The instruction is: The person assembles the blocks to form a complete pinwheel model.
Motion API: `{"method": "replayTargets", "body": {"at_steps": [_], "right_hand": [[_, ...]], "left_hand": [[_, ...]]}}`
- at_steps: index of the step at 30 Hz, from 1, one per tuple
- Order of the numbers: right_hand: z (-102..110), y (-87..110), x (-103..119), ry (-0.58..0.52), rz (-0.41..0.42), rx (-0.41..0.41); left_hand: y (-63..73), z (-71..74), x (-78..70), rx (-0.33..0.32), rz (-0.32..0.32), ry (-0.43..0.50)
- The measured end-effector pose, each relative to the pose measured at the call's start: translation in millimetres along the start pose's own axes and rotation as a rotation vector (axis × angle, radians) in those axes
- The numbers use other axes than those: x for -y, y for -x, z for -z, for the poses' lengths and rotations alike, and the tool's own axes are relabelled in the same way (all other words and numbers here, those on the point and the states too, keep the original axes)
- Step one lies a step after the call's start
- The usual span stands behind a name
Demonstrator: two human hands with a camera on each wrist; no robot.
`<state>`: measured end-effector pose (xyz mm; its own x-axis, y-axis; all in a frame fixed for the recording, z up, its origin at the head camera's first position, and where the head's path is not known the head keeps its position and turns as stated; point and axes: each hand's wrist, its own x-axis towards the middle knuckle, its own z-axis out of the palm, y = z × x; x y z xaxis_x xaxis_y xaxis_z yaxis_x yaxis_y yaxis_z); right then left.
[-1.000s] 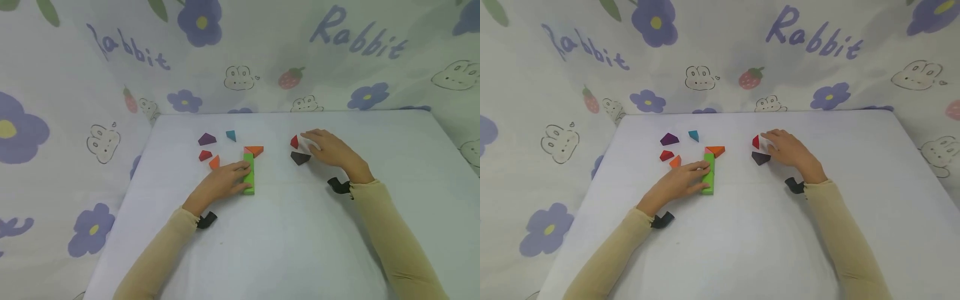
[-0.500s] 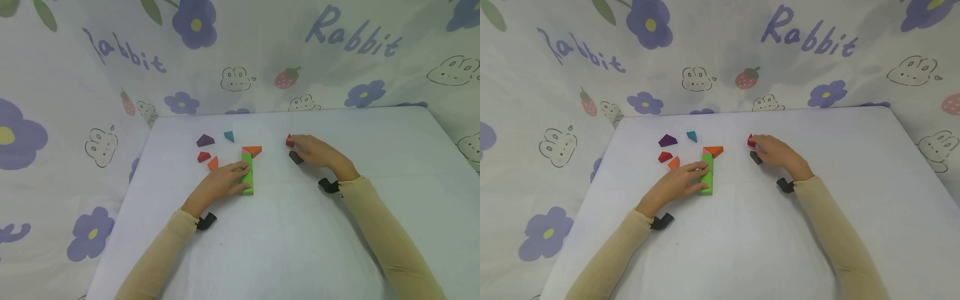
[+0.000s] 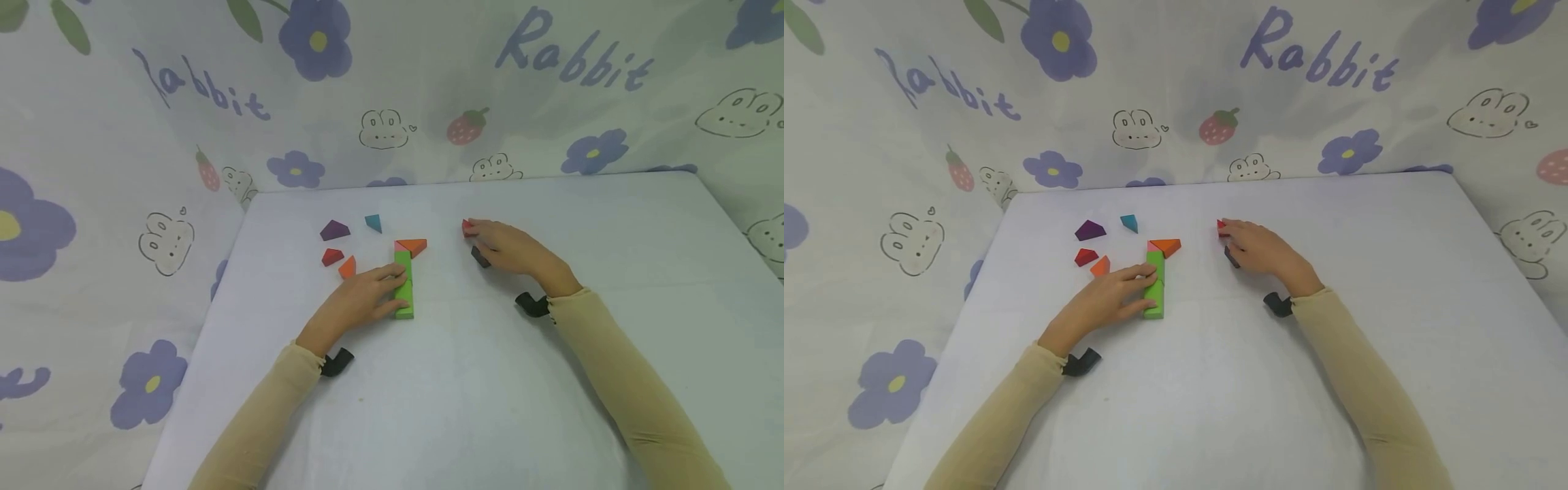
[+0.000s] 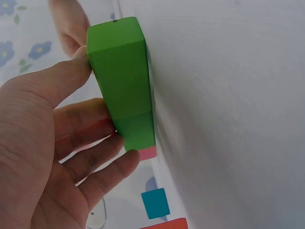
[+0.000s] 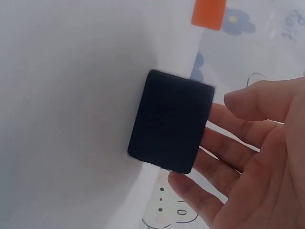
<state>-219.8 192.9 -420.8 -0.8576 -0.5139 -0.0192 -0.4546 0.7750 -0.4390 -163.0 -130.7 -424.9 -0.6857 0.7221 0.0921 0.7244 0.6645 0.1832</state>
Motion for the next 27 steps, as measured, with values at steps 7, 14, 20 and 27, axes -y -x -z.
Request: {"method": "replayTargets", "body": {"at_steps": [7,14,20,27], "right_hand": [[-5,0.6,5,0.099,-0.063,-0.067],[-13,-1.2,11,0.180,-0.043,-0.088],[-10,0.4,8,0.090,-0.037,-0.072],[-10,0.9,8,0.062,-0.041,-0.063]], "left_hand": [[0.5,-3.2,0.8,0.000,-0.003,-0.002],[1.0,-3.8,0.7,-0.004,-0.005,-0.013],[0.7,-3.9,0.7,-0.003,-0.008,-0.018],[1.4,-3.7,0.4,0.001,0.002,-0.007]]}}
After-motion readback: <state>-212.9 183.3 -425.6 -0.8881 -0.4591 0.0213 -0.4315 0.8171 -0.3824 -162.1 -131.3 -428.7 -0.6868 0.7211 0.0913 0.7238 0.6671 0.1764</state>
